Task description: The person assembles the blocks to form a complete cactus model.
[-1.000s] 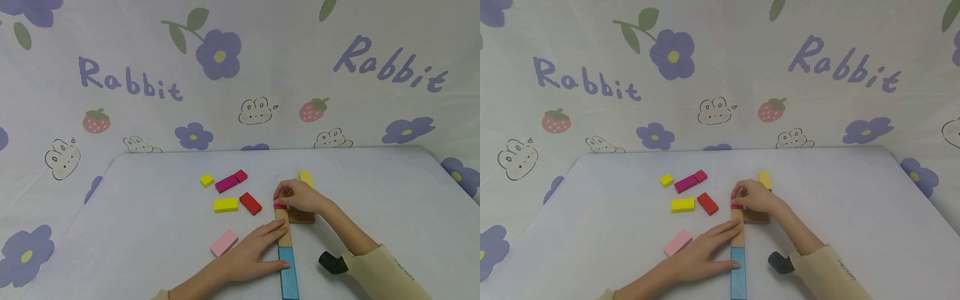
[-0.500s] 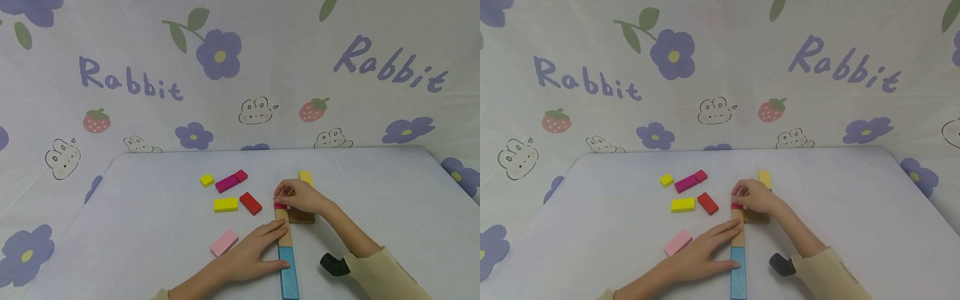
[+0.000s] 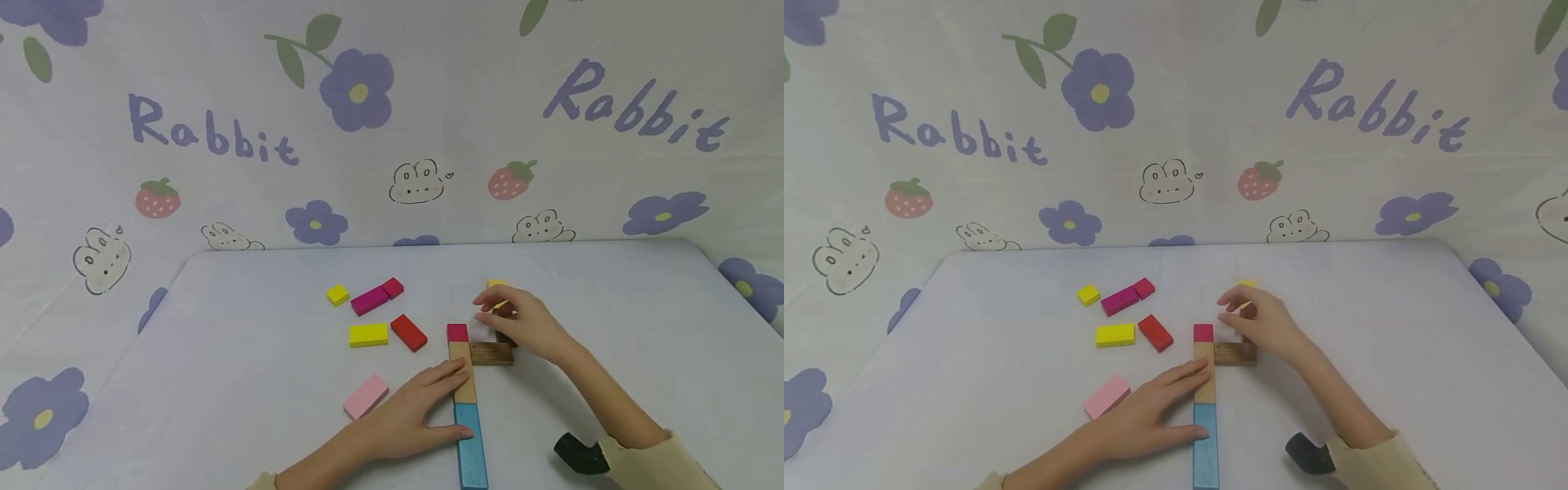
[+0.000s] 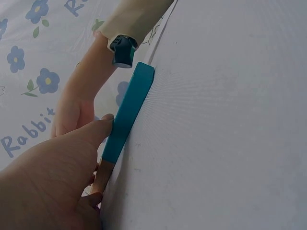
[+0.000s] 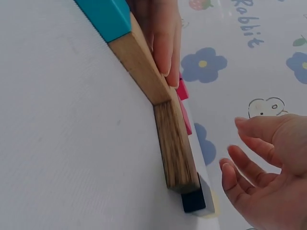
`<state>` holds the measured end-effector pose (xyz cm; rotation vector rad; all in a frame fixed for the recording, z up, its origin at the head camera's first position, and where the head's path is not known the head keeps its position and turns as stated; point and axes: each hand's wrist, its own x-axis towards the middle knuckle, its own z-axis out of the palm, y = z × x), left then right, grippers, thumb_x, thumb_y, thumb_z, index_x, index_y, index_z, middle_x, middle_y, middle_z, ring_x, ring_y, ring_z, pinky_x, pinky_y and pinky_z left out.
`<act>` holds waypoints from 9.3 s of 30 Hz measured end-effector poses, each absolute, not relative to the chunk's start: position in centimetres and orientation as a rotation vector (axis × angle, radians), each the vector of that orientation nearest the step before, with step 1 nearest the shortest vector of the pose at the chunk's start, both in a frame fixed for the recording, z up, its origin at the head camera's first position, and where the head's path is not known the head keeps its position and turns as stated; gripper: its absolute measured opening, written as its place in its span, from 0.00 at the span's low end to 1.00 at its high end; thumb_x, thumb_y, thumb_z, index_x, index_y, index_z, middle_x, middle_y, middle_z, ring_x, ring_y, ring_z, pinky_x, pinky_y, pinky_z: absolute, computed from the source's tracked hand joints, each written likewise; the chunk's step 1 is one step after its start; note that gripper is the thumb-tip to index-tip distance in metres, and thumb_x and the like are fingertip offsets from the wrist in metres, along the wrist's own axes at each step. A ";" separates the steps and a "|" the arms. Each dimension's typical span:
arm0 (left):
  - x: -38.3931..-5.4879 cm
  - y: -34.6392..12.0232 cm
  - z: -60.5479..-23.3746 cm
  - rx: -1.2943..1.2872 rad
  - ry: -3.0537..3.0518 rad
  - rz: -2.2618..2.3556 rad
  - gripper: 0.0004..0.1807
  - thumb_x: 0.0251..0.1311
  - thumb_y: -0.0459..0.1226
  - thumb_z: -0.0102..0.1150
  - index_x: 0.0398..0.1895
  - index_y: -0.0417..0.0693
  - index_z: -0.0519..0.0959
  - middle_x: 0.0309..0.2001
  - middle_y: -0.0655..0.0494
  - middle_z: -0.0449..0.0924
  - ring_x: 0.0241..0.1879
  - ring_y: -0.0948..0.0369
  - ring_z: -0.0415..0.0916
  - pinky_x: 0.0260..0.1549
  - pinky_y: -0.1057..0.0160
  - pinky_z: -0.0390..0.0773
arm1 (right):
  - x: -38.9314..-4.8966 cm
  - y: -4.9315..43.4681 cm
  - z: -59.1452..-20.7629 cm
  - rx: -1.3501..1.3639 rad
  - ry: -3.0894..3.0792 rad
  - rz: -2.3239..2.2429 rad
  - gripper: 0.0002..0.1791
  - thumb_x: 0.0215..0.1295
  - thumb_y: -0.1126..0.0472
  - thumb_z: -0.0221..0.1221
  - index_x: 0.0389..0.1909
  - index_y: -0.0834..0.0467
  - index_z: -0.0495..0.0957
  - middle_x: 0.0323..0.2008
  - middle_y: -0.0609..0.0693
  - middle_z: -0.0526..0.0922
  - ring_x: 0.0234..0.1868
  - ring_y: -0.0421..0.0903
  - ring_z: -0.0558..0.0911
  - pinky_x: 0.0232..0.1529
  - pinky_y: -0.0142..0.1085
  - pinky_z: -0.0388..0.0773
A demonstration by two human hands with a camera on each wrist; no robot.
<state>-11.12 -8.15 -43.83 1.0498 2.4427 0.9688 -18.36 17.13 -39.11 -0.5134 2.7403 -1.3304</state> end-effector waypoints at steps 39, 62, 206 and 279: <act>-11.0 -8.3 -43.7 1.046 2.457 0.976 0.42 0.74 0.58 0.59 0.84 0.53 0.60 0.85 0.63 0.50 0.82 0.59 0.53 0.79 0.52 0.61 | -17.0 20.9 -42.6 -0.564 2.754 -1.192 0.40 0.68 0.56 0.71 0.75 0.66 0.66 0.77 0.73 0.58 0.73 0.77 0.66 0.64 0.65 0.76; -11.7 -8.9 -42.0 0.985 2.427 0.980 0.38 0.73 0.56 0.62 0.82 0.61 0.65 0.82 0.66 0.59 0.82 0.57 0.54 0.75 0.49 0.67 | -16.8 21.2 -43.1 -0.537 2.748 -1.184 0.38 0.70 0.53 0.68 0.75 0.64 0.67 0.76 0.72 0.61 0.73 0.75 0.64 0.67 0.69 0.71; -26.0 -4.5 -41.9 0.392 2.498 1.236 0.36 0.60 0.37 0.77 0.72 0.46 0.75 0.57 0.48 0.74 0.46 0.59 0.74 0.38 0.70 0.78 | -16.6 21.4 -43.1 -0.540 2.730 -1.203 0.38 0.71 0.52 0.68 0.76 0.62 0.66 0.77 0.70 0.61 0.75 0.73 0.60 0.69 0.67 0.71; -25.8 -5.1 -41.1 0.487 2.474 1.203 0.28 0.65 0.41 0.73 0.68 0.47 0.79 0.64 0.47 0.77 0.62 0.51 0.75 0.53 0.60 0.83 | -16.6 21.4 -43.3 -0.535 2.743 -1.197 0.39 0.70 0.52 0.68 0.75 0.63 0.67 0.77 0.70 0.61 0.75 0.73 0.61 0.69 0.67 0.70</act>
